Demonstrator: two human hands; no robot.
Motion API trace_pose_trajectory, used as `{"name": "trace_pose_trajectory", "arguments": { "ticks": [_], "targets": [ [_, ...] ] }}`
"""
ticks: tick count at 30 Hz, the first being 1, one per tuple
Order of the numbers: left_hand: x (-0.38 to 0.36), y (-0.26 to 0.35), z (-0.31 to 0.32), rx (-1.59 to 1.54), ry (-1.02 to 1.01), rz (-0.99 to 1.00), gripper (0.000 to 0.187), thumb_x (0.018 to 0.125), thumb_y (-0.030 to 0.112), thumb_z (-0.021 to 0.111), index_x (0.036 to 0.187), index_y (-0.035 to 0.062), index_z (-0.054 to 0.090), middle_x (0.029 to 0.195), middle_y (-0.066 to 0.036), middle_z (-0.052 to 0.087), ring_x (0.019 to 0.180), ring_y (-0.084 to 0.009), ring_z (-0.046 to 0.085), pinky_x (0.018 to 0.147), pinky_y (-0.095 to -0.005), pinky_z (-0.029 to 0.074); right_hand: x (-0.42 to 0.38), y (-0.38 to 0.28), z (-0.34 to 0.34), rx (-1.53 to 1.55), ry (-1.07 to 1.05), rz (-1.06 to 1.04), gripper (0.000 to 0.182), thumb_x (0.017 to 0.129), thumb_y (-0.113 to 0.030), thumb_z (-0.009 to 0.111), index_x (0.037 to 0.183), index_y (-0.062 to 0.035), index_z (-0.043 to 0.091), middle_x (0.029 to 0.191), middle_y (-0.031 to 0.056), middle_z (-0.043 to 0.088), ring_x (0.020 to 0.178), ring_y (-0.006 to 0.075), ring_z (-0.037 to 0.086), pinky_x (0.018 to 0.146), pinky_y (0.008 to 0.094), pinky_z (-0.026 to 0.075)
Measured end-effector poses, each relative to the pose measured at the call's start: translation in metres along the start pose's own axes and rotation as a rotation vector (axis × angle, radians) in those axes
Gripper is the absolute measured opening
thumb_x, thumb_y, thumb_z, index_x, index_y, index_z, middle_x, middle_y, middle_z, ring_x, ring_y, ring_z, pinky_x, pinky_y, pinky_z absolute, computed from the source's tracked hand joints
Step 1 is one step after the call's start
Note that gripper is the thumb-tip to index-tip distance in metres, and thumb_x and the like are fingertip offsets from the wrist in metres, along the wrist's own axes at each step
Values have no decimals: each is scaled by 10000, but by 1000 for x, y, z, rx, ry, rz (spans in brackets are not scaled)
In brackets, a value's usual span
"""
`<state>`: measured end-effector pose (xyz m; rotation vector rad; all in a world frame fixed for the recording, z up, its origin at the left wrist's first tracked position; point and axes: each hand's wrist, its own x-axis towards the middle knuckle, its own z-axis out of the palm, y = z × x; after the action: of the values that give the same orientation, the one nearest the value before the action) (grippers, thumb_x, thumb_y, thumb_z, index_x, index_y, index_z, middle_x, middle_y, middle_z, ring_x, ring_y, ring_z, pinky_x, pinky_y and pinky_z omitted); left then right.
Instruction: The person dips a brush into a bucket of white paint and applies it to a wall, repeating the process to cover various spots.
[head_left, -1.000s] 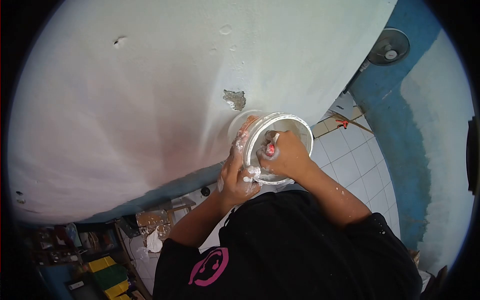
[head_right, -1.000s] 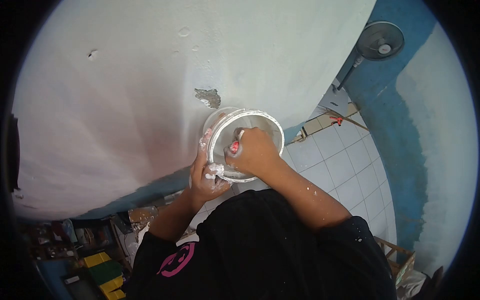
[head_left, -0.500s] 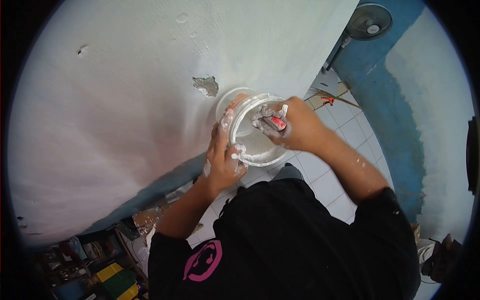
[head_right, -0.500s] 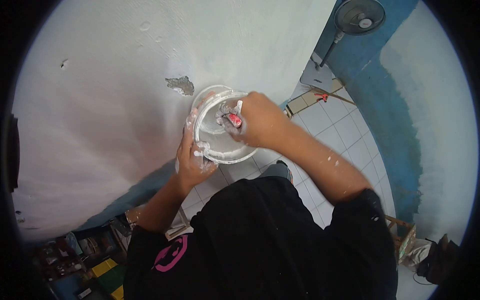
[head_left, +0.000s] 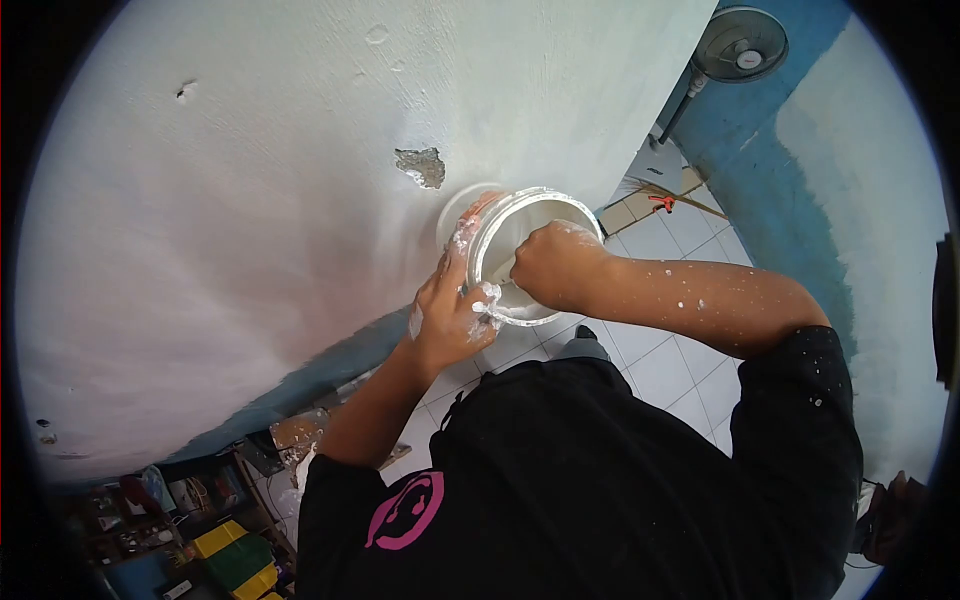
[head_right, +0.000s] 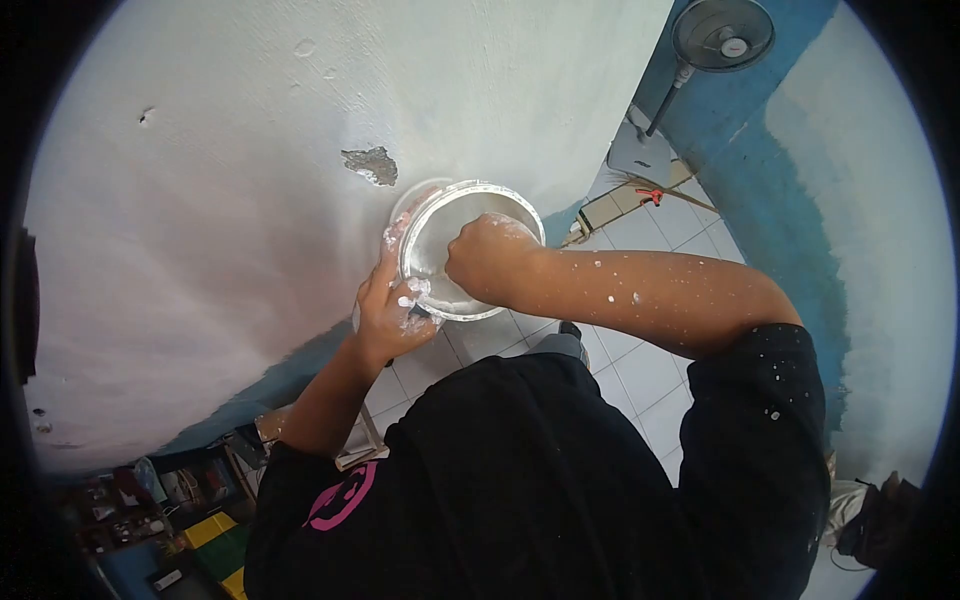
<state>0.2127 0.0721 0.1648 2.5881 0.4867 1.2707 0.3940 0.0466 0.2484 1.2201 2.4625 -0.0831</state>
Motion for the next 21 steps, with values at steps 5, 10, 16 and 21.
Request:
{"name": "trace_pose_trajectory", "arguments": {
  "ticks": [5, 10, 16, 21],
  "targets": [
    [-26, -9, 1, -8, -22, -7, 302, 543, 74, 703, 800, 11, 557, 1280, -350, 409, 1071, -506, 523, 838, -491, 504, 13, -5, 14, 258, 36, 98, 147, 733, -99, 601, 830, -31, 686, 837, 169, 673, 813, 310, 668, 721, 395, 537],
    [-27, -16, -7, 22, -25, -51, 348, 542, 88, 704, 846, 12, 555, 1307, -343, 384, 1050, -496, 536, 822, -481, 508, 27, -15, 40, 560, 136, 265, 154, 722, -60, 566, 828, 9, 654, 842, 228, 648, 808, 367, 651, 735, 421, 525],
    [-17, -11, -11, 18, -37, -152, 400, 536, 97, 715, 879, 4, 531, 1362, -324, 333, 1113, -493, 489, 862, -472, 482, 6, -23, 40, 532, 337, 374, 191, 717, -65, 541, 853, 7, 655, 800, 221, 639, 699, 367, 640, 694, 439, 519],
    [3, 12, 1, -19, -125, -268, 416, 552, 106, 720, 900, 0, 519, 1389, -321, 294, 1157, -478, 460, 875, -465, 473, -34, -20, 14, 525, 303, 462, 153, 706, -60, 569, 809, 33, 633, 760, 222, 635, 717, 394, 644, 697, 433, 528]
  ]
}}
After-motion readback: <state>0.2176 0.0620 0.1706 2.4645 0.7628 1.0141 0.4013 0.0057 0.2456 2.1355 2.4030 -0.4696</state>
